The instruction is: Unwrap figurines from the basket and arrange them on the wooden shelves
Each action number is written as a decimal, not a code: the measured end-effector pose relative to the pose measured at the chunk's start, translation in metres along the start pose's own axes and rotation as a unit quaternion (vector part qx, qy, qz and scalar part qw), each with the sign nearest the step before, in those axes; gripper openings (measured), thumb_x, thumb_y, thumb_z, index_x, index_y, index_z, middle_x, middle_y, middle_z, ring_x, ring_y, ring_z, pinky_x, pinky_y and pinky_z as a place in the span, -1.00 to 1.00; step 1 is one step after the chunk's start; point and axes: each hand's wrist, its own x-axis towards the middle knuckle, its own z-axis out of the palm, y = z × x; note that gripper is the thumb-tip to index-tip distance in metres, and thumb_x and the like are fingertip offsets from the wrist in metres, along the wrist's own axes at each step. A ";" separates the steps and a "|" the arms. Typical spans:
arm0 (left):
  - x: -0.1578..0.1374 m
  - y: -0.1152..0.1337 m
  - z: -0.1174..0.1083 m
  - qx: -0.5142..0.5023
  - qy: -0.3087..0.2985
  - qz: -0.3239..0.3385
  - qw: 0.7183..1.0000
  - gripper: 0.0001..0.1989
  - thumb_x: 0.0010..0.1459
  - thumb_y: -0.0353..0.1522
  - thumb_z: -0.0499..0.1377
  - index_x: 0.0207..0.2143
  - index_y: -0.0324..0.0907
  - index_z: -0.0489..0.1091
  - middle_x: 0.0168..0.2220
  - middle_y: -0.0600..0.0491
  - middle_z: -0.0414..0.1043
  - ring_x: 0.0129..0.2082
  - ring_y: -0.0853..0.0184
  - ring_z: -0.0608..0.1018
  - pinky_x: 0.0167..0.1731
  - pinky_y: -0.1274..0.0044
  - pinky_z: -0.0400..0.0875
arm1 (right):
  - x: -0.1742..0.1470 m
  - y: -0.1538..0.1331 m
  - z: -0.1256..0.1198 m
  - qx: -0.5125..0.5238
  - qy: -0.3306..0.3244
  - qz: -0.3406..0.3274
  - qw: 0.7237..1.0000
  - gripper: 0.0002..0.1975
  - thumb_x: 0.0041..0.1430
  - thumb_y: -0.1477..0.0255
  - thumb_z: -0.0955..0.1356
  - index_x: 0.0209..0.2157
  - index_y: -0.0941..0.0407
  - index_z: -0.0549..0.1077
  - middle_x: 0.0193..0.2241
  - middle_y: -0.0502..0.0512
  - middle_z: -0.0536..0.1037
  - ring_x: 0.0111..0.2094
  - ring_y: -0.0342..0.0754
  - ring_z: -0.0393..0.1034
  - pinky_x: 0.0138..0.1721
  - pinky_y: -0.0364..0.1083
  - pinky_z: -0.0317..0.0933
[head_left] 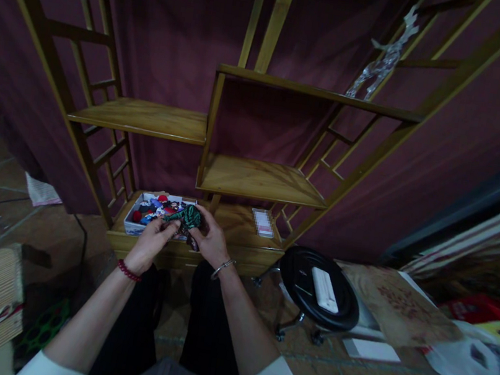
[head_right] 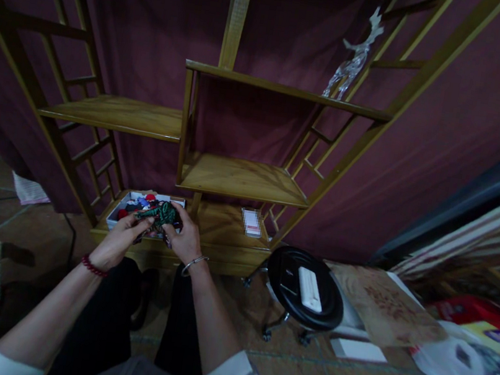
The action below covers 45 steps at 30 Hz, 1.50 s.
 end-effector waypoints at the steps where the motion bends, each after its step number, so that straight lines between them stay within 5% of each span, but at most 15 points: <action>1: 0.000 0.000 0.000 -0.002 -0.003 -0.008 1.000 -0.56 -0.21 -0.18 0.25 -0.29 -0.29 0.41 -0.41 0.02 0.46 -0.43 0.41 0.45 -0.33 0.53 0.33 | 0.000 -0.001 0.000 0.000 0.003 0.001 1.000 -0.46 -0.05 0.50 0.30 0.03 0.02 0.22 -0.11 -0.01 0.42 -0.17 -0.10 0.34 -0.10 -0.12 0.21; 9: -0.007 0.002 -0.001 -0.034 -0.017 -0.002 0.999 -0.58 -0.19 -0.20 0.25 -0.26 -0.26 0.42 -0.21 -0.03 0.43 -0.25 0.30 0.45 -0.25 0.45 0.39 | 0.003 -0.003 0.000 0.004 0.014 -0.009 1.000 -0.49 -0.05 0.49 0.31 0.01 0.02 0.24 -0.09 0.00 0.40 -0.11 -0.09 0.31 -0.05 -0.09 0.18; 16: -0.009 0.002 -0.003 -0.022 -0.037 0.018 0.999 -0.55 -0.16 -0.19 0.23 -0.22 -0.29 0.38 -0.29 -0.02 0.44 -0.29 0.29 0.47 -0.24 0.42 0.40 | 0.006 0.001 0.000 0.044 0.035 0.009 0.998 -0.50 -0.04 0.46 0.32 0.00 0.03 0.24 -0.10 0.02 0.41 -0.15 -0.09 0.34 -0.09 -0.08 0.22; 25: -0.009 0.005 -0.005 0.036 -0.017 0.018 0.999 -0.50 -0.19 -0.18 0.24 -0.21 -0.32 0.39 -0.55 0.08 0.42 -0.56 0.42 0.43 -0.48 0.53 0.38 | 0.006 -0.005 -0.002 0.071 0.035 0.026 0.997 -0.51 -0.05 0.43 0.34 -0.01 0.04 0.25 -0.12 0.02 0.43 -0.17 -0.11 0.35 -0.09 -0.09 0.23; 40: -0.015 0.015 0.004 -0.056 0.013 0.029 0.998 -0.48 -0.23 -0.22 0.27 -0.21 -0.36 0.39 -0.55 0.04 0.44 -0.55 0.40 0.45 -0.44 0.50 0.38 | 0.005 -0.015 -0.004 0.093 0.047 0.039 0.994 -0.56 0.00 0.34 0.32 -0.04 0.10 0.27 -0.11 0.09 0.42 -0.09 -0.08 0.32 -0.02 -0.06 0.17; 45: -0.015 0.017 0.006 -0.080 0.042 0.037 0.995 -0.44 -0.24 -0.23 0.28 -0.17 -0.37 0.36 -0.53 0.04 0.44 -0.54 0.41 0.45 -0.43 0.51 0.37 | 0.000 -0.016 -0.005 0.091 0.048 0.056 0.993 -0.58 0.02 0.30 0.30 -0.06 0.13 0.28 -0.27 0.08 0.49 -0.25 -0.10 0.38 -0.15 -0.08 0.25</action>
